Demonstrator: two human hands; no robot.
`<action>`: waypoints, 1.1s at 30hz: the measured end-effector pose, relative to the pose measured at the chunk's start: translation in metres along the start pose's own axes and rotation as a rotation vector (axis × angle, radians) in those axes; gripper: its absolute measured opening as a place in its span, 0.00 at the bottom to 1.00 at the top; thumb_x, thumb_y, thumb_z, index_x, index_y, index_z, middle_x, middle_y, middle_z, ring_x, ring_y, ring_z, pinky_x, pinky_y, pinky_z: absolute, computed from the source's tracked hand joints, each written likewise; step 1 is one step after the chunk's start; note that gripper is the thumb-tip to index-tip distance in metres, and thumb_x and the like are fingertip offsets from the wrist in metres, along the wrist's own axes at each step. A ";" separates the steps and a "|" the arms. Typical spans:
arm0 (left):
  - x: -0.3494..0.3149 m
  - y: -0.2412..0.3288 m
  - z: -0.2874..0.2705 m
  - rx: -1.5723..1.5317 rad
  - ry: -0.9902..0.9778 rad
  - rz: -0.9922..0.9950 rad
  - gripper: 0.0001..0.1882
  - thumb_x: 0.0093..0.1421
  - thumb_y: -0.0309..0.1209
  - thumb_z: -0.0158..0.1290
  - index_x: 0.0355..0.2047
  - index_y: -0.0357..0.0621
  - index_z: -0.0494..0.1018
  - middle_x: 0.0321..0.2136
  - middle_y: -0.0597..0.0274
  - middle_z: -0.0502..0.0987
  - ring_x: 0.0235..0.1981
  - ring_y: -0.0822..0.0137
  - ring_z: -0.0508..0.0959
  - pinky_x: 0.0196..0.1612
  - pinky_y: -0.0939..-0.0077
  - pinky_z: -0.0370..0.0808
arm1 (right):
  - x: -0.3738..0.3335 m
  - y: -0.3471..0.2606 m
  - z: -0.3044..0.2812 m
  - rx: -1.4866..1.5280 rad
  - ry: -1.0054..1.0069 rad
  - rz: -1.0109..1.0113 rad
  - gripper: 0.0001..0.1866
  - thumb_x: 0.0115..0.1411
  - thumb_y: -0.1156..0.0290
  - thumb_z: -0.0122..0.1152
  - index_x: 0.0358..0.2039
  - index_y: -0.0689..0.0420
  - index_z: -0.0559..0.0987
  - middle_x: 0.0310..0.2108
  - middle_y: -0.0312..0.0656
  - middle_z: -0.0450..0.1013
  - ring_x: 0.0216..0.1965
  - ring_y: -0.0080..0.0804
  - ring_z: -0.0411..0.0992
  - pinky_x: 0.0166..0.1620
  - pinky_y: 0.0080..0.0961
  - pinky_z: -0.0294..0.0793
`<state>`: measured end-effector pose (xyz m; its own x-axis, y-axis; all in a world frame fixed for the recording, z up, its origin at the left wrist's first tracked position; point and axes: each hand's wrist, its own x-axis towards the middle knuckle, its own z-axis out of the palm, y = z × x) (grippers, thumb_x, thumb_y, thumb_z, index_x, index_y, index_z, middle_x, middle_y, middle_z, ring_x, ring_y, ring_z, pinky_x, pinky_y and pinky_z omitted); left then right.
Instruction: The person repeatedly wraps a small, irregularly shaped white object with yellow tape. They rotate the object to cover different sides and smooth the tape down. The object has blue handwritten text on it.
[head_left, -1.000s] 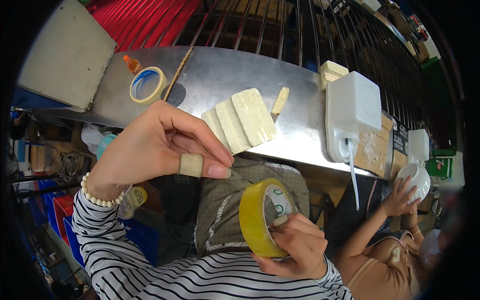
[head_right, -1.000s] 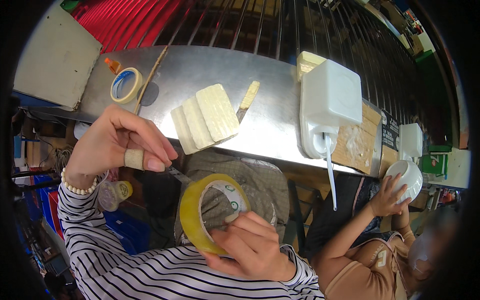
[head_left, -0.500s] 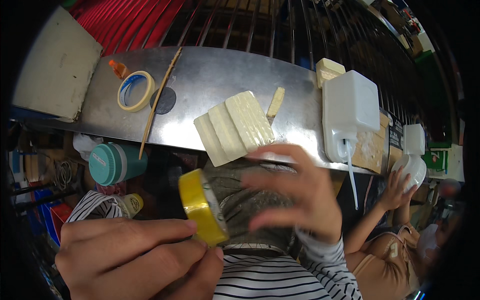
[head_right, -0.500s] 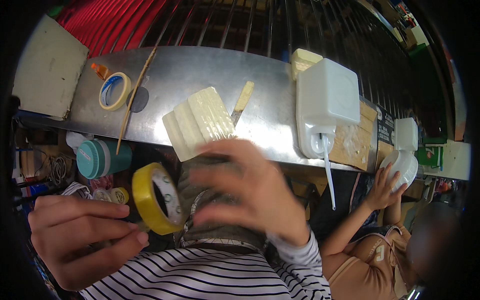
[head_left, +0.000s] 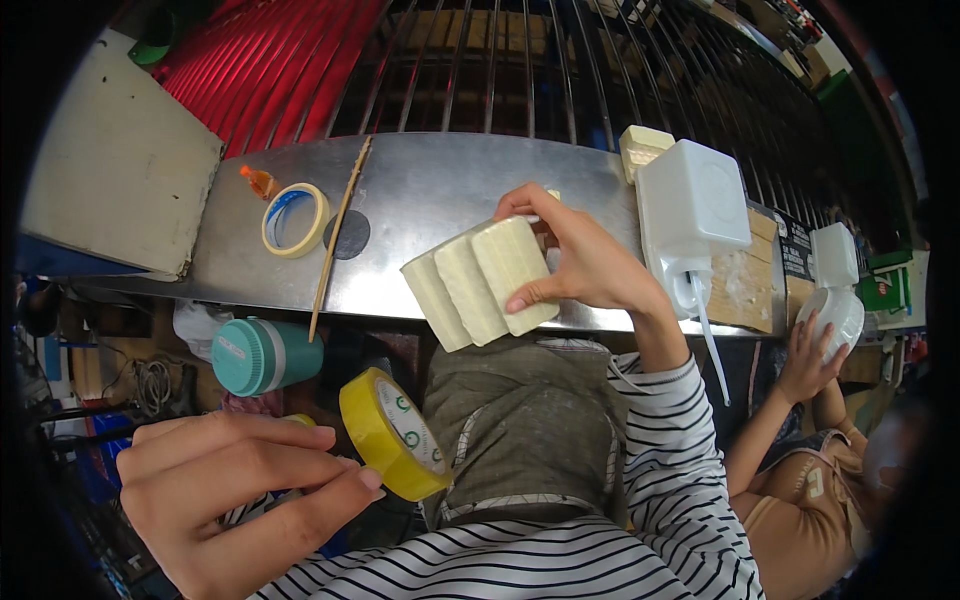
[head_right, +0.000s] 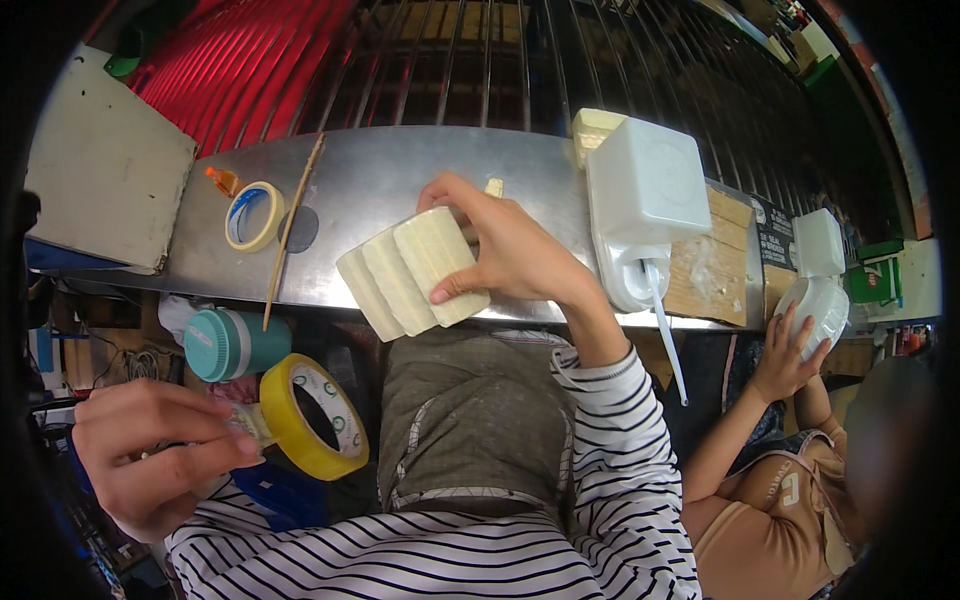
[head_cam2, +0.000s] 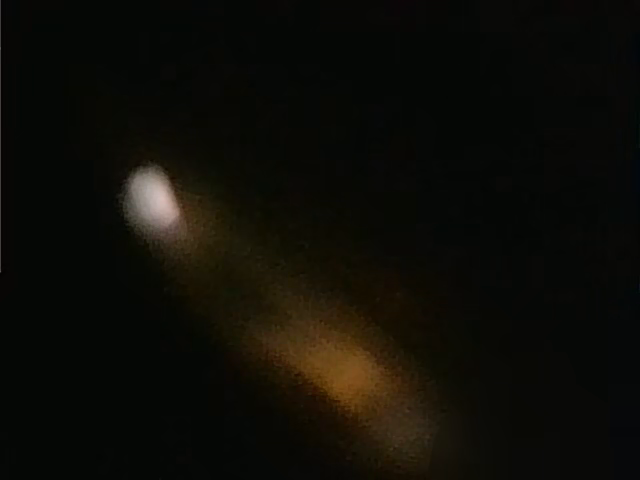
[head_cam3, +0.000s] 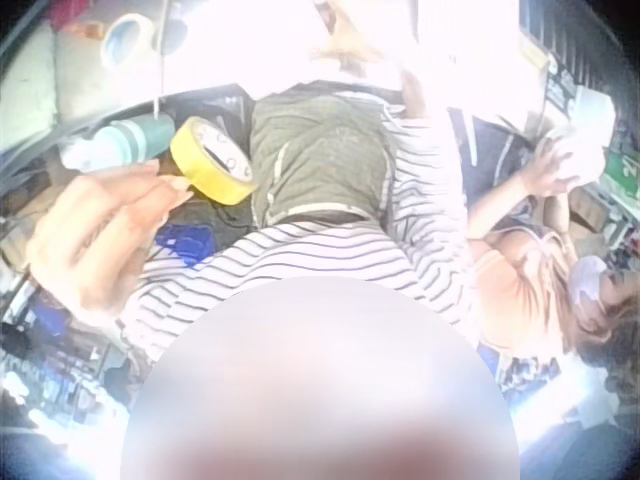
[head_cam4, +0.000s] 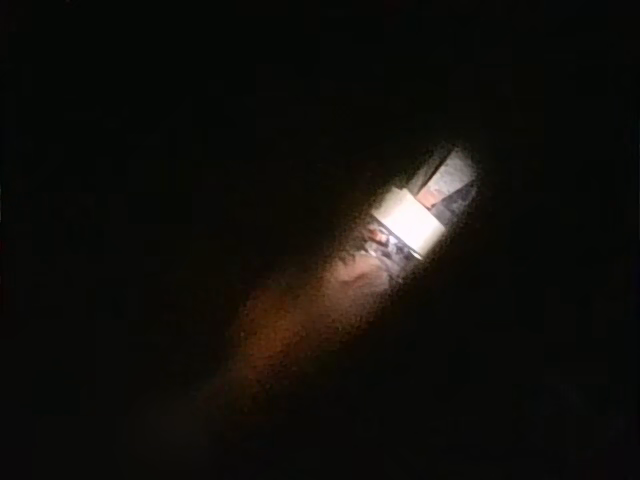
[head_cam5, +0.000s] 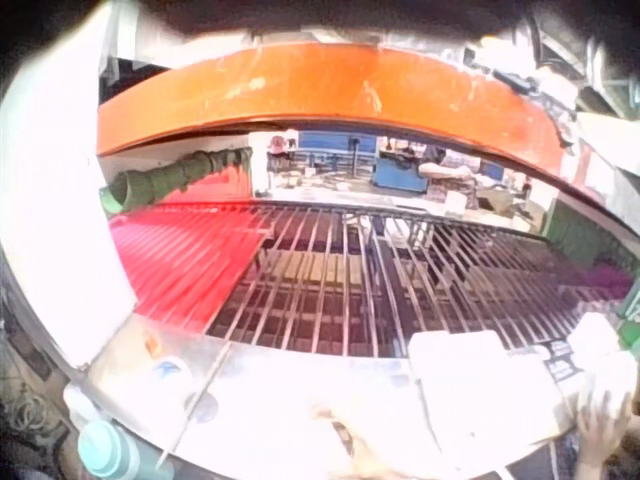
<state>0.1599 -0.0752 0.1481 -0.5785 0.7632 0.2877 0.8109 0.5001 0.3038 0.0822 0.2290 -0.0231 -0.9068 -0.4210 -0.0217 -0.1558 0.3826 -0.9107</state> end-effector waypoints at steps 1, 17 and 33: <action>0.000 -0.001 -0.001 -0.004 -0.004 0.011 0.12 0.38 0.31 0.62 0.27 0.49 0.84 0.23 0.68 0.81 0.26 0.69 0.84 0.26 0.79 0.81 | -0.004 -0.003 0.001 0.096 -0.022 0.068 0.42 0.38 0.61 0.84 0.51 0.53 0.70 0.53 0.43 0.67 0.54 0.36 0.71 0.58 0.37 0.73; 0.020 0.024 -0.003 0.019 -0.046 0.101 0.12 0.43 0.29 0.68 0.31 0.44 0.84 0.20 0.65 0.82 0.23 0.69 0.83 0.21 0.81 0.78 | 0.016 0.006 0.018 0.112 0.228 -0.293 0.42 0.43 0.70 0.79 0.60 0.52 0.70 0.61 0.41 0.67 0.65 0.39 0.62 0.71 0.42 0.57; 0.054 0.054 0.022 -0.028 -0.045 -0.025 0.16 0.45 0.26 0.71 0.35 0.36 0.79 0.26 0.58 0.84 0.29 0.66 0.85 0.27 0.78 0.80 | -0.129 -0.072 0.129 0.052 0.623 -0.053 0.32 0.36 0.56 0.83 0.40 0.57 0.81 0.46 0.45 0.67 0.47 0.42 0.65 0.48 0.38 0.64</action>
<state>0.1742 0.0020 0.1595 -0.5939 0.7682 0.2391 0.7929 0.5085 0.3358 0.2612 0.1497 -0.0083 -0.9589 0.1265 0.2540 -0.2013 0.3274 -0.9232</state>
